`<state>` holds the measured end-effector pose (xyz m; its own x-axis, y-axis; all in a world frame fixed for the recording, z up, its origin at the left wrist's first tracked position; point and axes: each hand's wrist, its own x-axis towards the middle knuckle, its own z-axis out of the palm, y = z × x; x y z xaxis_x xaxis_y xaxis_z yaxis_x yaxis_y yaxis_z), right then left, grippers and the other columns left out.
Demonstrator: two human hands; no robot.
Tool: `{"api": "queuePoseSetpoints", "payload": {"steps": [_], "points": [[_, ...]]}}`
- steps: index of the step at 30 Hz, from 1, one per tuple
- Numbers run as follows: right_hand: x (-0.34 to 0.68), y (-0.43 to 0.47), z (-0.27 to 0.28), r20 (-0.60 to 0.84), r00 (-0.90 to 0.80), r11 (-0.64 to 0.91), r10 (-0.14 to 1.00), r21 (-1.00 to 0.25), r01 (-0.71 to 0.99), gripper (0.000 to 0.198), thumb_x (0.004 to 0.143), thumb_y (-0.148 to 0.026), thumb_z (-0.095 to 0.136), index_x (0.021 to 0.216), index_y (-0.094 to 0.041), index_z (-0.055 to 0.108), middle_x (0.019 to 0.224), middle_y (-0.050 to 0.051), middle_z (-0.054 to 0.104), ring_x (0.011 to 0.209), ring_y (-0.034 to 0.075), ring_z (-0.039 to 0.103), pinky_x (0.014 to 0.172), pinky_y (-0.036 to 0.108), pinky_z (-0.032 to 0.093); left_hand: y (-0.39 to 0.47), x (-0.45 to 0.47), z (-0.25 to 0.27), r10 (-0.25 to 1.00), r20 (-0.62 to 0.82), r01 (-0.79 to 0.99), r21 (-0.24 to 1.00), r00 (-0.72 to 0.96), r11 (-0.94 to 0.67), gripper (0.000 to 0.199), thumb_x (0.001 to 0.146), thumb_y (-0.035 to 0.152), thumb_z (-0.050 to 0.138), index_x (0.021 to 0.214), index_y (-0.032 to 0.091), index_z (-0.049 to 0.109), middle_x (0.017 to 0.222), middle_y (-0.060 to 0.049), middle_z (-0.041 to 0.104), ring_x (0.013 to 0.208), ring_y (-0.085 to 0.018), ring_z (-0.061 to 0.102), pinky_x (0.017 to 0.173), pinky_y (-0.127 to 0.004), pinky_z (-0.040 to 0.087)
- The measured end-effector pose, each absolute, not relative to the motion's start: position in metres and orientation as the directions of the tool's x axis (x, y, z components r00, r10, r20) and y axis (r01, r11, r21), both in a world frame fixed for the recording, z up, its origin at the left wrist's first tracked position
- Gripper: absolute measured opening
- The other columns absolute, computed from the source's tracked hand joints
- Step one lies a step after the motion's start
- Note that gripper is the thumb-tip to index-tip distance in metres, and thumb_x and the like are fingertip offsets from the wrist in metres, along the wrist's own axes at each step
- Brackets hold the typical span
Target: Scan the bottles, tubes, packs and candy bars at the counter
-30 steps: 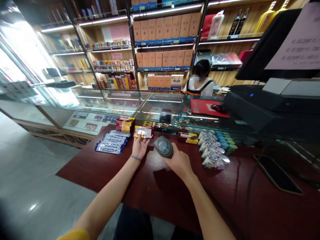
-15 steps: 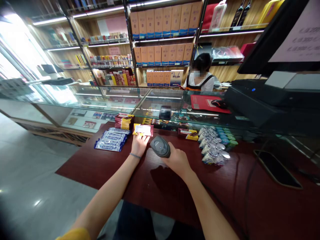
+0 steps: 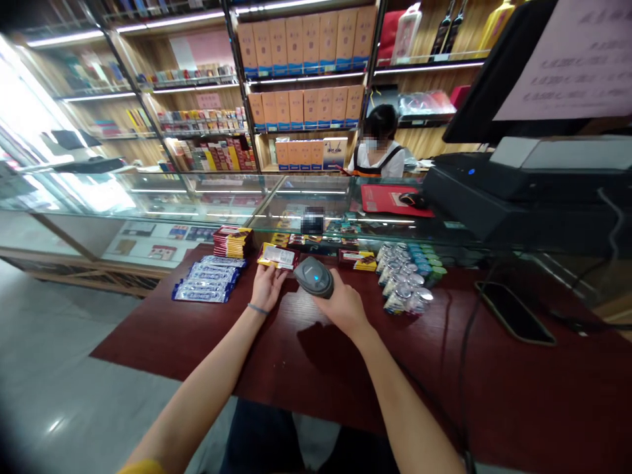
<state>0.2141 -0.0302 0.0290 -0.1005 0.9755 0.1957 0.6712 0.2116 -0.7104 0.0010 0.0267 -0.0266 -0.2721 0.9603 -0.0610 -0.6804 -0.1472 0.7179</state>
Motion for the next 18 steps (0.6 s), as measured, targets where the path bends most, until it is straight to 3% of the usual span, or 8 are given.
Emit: {"api": "queuePoseSetpoints", "payload": {"steps": [5,10,15,18], "points": [[0.23,-0.022,0.029,0.219,0.052,0.156,0.974,-0.824,0.545,0.038,0.079,-0.044,0.068,0.113,-0.028,0.061,0.073,-0.001,0.072,0.062,0.023,0.069,0.058,0.03,0.048,0.026,0.007,-0.029,0.97,-0.05,-0.625,0.772,-0.239,-0.114,0.032,0.082,0.03,0.078,0.104,0.02,0.057,0.1,-0.002,0.072,0.085,-0.013,0.071,0.088,-0.033,0.057],[0.254,-0.017,0.043,0.215,0.204,0.123,0.955,-0.914,0.386,0.028,0.08,-0.048,0.069,0.09,-0.023,0.062,0.05,-0.005,0.058,0.042,0.018,0.057,0.053,0.03,0.048,0.031,0.016,-0.026,0.974,-0.012,-0.465,0.88,-0.224,-0.096,0.036,0.08,0.04,0.079,0.103,0.017,0.064,0.087,-0.003,0.072,0.067,-0.013,0.067,0.069,-0.027,0.056],[0.277,-0.018,0.059,0.273,0.326,0.213,0.905,-0.955,0.207,0.027,0.078,-0.047,0.069,0.08,-0.022,0.059,0.049,-0.005,0.056,0.038,0.013,0.05,0.044,0.027,0.043,0.047,0.035,-0.01,0.954,0.181,-0.018,0.981,-0.24,-0.191,0.023,0.083,0.034,0.074,0.102,0.02,0.076,0.095,-0.006,0.078,0.085,-0.022,0.072,0.081,-0.033,0.055],[0.287,-0.02,0.065,0.277,0.374,0.244,0.885,-0.961,0.134,0.028,0.079,-0.046,0.069,0.071,-0.022,0.057,0.049,-0.004,0.055,0.037,0.012,0.048,0.041,0.027,0.041,0.059,0.053,0.001,0.932,0.333,0.359,0.895,-0.145,-0.264,0.017,0.087,0.028,0.07,0.102,0.026,0.078,0.095,-0.005,0.079,0.092,-0.026,0.072,0.087,-0.035,0.053]]}}
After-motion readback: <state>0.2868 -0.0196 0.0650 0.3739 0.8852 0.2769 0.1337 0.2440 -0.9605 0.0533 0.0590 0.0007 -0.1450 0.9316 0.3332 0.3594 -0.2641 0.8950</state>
